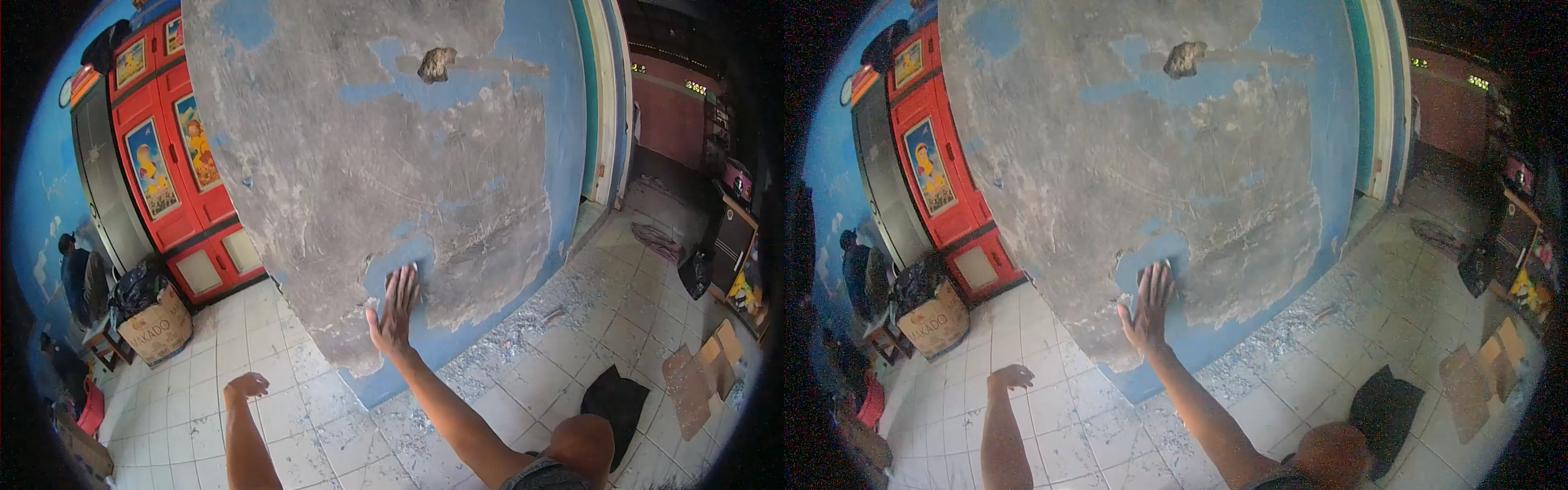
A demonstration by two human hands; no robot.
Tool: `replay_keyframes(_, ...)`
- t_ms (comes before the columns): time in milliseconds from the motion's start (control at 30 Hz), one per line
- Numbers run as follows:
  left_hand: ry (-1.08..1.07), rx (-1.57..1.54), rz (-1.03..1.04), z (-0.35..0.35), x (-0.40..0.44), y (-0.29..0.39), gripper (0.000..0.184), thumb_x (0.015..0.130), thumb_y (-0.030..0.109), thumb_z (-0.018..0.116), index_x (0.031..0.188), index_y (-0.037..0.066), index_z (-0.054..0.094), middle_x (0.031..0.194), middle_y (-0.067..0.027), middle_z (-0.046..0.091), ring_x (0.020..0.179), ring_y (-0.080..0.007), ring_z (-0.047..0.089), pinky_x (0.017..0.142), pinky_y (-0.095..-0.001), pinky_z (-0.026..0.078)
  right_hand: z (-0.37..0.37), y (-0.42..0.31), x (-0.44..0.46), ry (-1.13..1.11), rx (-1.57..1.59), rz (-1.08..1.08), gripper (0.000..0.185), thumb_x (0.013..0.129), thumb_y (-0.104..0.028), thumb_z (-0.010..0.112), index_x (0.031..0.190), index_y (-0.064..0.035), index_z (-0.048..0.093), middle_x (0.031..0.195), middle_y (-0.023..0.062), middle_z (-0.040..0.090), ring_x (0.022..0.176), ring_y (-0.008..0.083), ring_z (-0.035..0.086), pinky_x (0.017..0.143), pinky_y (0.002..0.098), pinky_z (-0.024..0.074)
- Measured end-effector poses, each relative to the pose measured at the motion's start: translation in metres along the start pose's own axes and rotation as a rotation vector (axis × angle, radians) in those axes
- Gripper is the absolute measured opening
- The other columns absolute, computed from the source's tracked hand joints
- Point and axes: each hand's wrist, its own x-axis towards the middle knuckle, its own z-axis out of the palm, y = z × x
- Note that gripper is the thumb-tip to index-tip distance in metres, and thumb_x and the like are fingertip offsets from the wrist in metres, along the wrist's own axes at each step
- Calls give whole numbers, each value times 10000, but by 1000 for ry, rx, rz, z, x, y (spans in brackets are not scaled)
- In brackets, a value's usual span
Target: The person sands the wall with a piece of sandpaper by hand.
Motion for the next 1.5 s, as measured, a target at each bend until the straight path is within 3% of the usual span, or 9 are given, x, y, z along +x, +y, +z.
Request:
replay_keyframes(400, 24, 56, -76, 1, -4, 13, 256, 928, 240, 601, 1141, 139, 701, 1044, -29, 748, 951, -146, 692, 853, -342, 534, 14, 54, -81, -250, -143, -137, 892, 1007, -586, 335, 1536, 95, 106, 1612, 306, 55, 1487, 509, 15, 1163, 671, 45)
replay_keyframes(533, -7, -141, -40, 2, 6, 4, 226, 929, 174, 589, 1118, 144, 709, 1045, -25, 748, 955, -128, 688, 832, -316, 537, 9, 41, -34, -134, -120, -125, 880, 1004, -568, 366, 1540, 83, 116, 1617, 291, 57, 1495, 487, 19, 1171, 661, 39)
replay_keyframes(633, -64, 62, -47, 1, 9, 7, 375, 979, 396, 525, 1292, 208, 611, 1147, 11, 729, 1067, -147, 672, 890, -413, 532, -7, 12, 27, -38, -81, -90, 864, 1000, -550, 396, 1553, 53, 118, 1626, 265, 74, 1505, 456, 36, 1181, 651, 37)
replay_keyframes(700, -77, 84, -49, 1, 16, 6, 390, 983, 412, 515, 1298, 200, 604, 1148, 4, 729, 1072, -152, 671, 900, -418, 530, -11, 4, 45, 16, -37, -92, 868, 994, -531, 429, 1558, 45, 107, 1628, 259, 74, 1506, 454, 37, 1182, 650, 38)
replay_keyframes(833, -86, 138, -90, 1, 9, 22, 400, 993, 410, 500, 1307, 180, 595, 1159, -12, 726, 1084, -158, 669, 915, -426, 525, 8, 27, -15, -74, -122, -132, 848, 993, -537, 444, 1557, 24, 150, 1630, 240, 94, 1513, 426, 48, 1181, 652, 61)
replay_keyframes(933, 27, 68, -91, 1, -2, 33, 231, 960, 248, 577, 1149, 185, 693, 1032, -3, 757, 900, -122, 691, 775, -318, 534, 22, 63, -93, -311, -189, -167, 869, 973, -560, 475, 1552, 15, 178, 1626, 238, 109, 1512, 416, 70, 1185, 650, 76)
replay_keyframes(1033, 26, 65, -36, -2, -12, 42, 239, 959, 283, 579, 1153, 197, 689, 1029, -1, 757, 926, -124, 697, 789, -341, 539, 12, 63, -83, -353, -196, -213, 905, 958, -603, 453, 1510, 80, 234, 1604, 291, 134, 1492, 475, 89, 1167, 668, 94)
replay_keyframes(1233, -79, 125, -101, -5, -3, 33, 359, 987, 348, 528, 1294, 178, 598, 1186, -34, 720, 1062, -162, 680, 885, -412, 533, -15, 29, 34, -147, -151, -318, 875, 954, -608, 470, 1550, -15, 227, 1630, 189, 160, 1517, 372, 102, 1202, 623, 86)
replay_keyframes(1500, -46, 138, -52, -9, -5, 34, 379, 981, 382, 497, 1277, 173, 610, 1168, -29, 726, 1058, -165, 679, 827, -399, 553, -4, 85, -63, -392, -281, -354, 918, 933, -687, 426, 1575, -72, 195, 1643, 147, 148, 1526, 330, 86, 1212, 599, 94)
